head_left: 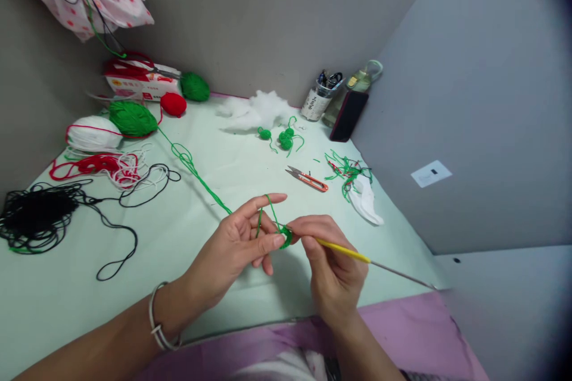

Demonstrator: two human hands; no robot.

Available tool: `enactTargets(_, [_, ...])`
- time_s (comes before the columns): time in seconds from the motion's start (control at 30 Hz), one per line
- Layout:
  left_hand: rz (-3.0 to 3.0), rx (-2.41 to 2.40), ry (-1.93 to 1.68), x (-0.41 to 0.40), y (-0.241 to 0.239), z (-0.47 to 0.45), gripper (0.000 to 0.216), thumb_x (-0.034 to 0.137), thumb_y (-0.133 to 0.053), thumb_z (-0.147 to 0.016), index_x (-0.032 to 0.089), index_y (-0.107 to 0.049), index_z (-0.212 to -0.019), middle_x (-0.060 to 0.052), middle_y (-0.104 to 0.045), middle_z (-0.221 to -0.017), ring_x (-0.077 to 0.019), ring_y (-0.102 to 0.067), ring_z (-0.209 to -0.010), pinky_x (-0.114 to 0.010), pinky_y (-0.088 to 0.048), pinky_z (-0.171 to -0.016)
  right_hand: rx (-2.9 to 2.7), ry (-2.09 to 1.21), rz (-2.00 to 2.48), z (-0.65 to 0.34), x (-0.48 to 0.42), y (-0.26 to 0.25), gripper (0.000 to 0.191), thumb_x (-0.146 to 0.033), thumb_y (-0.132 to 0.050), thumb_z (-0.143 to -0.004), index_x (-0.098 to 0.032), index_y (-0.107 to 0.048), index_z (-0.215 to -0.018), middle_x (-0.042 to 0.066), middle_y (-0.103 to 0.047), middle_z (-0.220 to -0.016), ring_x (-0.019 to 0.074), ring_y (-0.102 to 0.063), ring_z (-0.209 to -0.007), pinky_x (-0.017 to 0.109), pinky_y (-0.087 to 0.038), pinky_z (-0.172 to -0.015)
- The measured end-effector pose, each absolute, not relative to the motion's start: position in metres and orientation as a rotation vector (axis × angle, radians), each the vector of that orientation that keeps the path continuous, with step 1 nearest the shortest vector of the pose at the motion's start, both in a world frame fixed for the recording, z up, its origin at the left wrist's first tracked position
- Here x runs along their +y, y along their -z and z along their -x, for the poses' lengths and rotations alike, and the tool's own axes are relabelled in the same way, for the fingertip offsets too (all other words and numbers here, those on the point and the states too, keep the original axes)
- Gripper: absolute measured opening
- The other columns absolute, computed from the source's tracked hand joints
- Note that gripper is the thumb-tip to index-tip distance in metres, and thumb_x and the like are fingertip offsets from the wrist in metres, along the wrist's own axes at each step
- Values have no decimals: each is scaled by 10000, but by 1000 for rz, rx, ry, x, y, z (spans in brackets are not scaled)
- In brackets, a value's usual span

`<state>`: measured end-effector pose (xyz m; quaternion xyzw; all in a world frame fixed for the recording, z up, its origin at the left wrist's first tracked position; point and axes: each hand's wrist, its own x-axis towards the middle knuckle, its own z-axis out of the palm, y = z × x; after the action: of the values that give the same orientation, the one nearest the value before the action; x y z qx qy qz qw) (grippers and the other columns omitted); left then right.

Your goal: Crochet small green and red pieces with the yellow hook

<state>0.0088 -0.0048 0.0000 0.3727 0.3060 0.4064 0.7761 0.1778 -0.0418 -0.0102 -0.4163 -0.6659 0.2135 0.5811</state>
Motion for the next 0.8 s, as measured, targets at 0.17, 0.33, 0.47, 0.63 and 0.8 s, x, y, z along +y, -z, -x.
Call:
enactTargets(0.17, [-800, 689, -874, -4, 0, -7, 656, 213, -859, -834, 255, -600, -1435, 64, -628, -817, -44, -511, -527, -179, -526, -510, -1463, -500, 990, -175, -43, 15, 290, -72, -584, -1000, -277, -763, -1103, 40, -766, -982, 196, -704, -863, 339, -567, -717])
enactTargets(0.33, [-762, 695, -866, -4, -2, -5, 870, 178, -871, -800, 243, -453, -1561, 69, -640, -809, -39, -476, -493, -183, -511, -484, -1435, -517, 991, -173, -44, 15, 296, -82, -584, -1006, -286, -771, -1110, 37, -770, -990, 185, -703, -866, 327, -572, -728])
enactTargets(0.47, [-743, 703, -849, -3, -5, -5, 957, 171, -889, -764, 200, -402, -1587, 68, -654, -796, -26, -438, -457, -176, -485, -455, -1477, -445, 994, -172, -46, 16, 334, -62, -583, -996, -294, -769, -1149, 50, -771, -1006, 194, -718, -912, 331, -598, -741])
enactTargets(0.63, [-726, 715, -855, -2, -7, -5, 1000, 253, -921, -755, 177, -384, -1595, 68, -641, -778, -24, -412, -450, -181, -474, -440, -1725, -103, 1037, -176, -53, 31, 480, -69, -645, -951, -359, -722, -1325, 95, -765, -1208, 238, -758, -967, 374, -647, -740])
enactTargets(0.8, [-712, 725, -853, -4, -8, -6, 989, 255, -928, -742, 188, -415, -1585, 65, -633, -792, -26, -410, -458, -190, -463, -442, -1721, -148, 992, -176, -52, 34, 534, -38, -649, -940, -353, -697, -1368, 102, -753, -1241, 240, -759, -1015, 381, -657, -795])
